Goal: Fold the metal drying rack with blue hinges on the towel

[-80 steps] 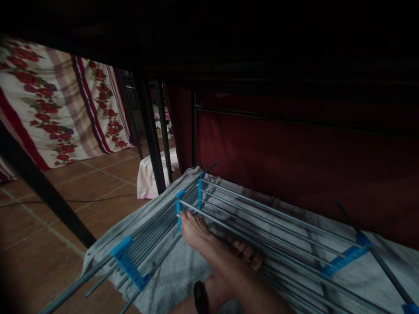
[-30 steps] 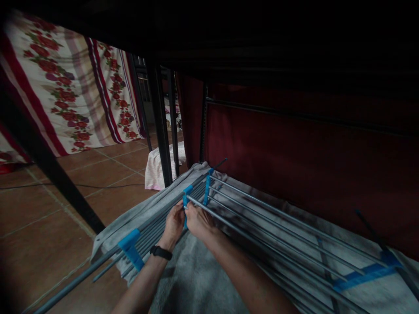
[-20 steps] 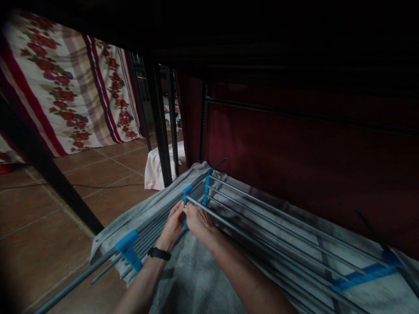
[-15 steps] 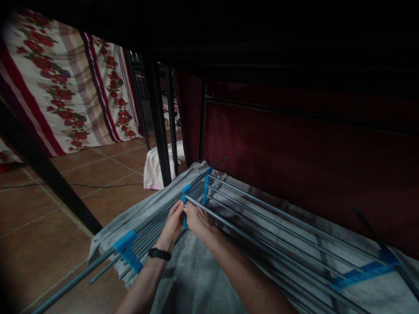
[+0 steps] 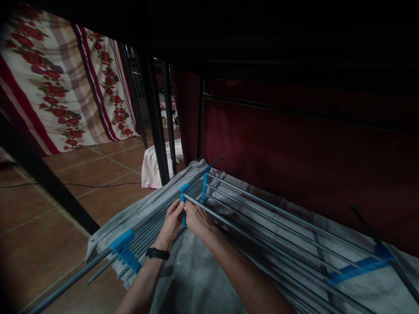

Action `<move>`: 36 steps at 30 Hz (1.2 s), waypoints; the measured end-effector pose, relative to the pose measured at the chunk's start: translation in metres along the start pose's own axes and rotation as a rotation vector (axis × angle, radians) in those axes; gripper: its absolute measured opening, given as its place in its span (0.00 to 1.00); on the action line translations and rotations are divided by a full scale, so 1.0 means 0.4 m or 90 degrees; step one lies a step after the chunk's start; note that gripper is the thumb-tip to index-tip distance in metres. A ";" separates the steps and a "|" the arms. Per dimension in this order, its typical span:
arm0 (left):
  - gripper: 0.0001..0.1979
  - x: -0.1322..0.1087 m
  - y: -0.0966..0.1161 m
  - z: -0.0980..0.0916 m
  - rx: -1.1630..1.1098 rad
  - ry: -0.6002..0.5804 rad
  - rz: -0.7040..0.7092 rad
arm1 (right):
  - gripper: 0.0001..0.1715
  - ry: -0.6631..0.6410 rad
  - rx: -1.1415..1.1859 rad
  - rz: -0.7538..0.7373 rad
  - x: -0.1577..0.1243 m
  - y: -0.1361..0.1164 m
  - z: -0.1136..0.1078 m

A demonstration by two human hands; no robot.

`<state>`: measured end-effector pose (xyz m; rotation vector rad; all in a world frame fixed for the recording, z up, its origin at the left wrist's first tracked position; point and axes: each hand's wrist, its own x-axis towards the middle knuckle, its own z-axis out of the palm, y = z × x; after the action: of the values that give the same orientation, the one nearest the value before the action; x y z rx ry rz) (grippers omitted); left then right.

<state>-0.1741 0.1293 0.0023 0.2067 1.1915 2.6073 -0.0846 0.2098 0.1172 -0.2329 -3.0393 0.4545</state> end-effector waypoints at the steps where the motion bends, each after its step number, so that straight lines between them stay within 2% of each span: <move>1: 0.26 0.001 -0.004 0.001 -0.002 0.010 -0.009 | 0.24 -0.001 0.005 -0.002 0.002 0.002 0.002; 5: 0.26 0.005 -0.011 0.001 0.024 -0.001 0.000 | 0.24 0.005 0.008 0.011 0.006 0.008 0.009; 14: 0.21 -0.008 0.013 0.014 -0.002 -0.039 -0.011 | 0.24 0.021 0.005 0.003 -0.003 0.004 0.004; 18: 0.21 -0.004 0.010 0.011 0.017 -0.061 0.002 | 0.25 0.025 0.014 0.000 0.002 0.014 0.019; 22: 0.22 -0.003 0.004 0.003 0.036 -0.065 0.020 | 0.29 0.012 -0.018 0.005 0.012 0.030 0.046; 25: 0.25 -0.009 -0.007 -0.010 0.060 -0.069 0.032 | 0.26 0.004 -0.006 0.010 0.016 0.037 0.056; 28: 0.27 -0.015 -0.026 -0.030 0.096 -0.072 0.036 | 0.23 -0.002 0.000 0.021 0.014 0.037 0.055; 31: 0.26 -0.014 -0.042 -0.047 0.120 -0.077 0.028 | 0.23 -0.006 -0.002 0.027 0.010 0.034 0.051; 36: 0.26 -0.011 -0.040 -0.044 0.122 -0.102 0.029 | 0.24 -0.003 0.008 0.010 0.004 0.030 0.043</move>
<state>-0.1710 0.1254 -0.0215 0.4764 1.3924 2.4580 -0.0857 0.2166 0.0972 -0.2545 -3.0406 0.4760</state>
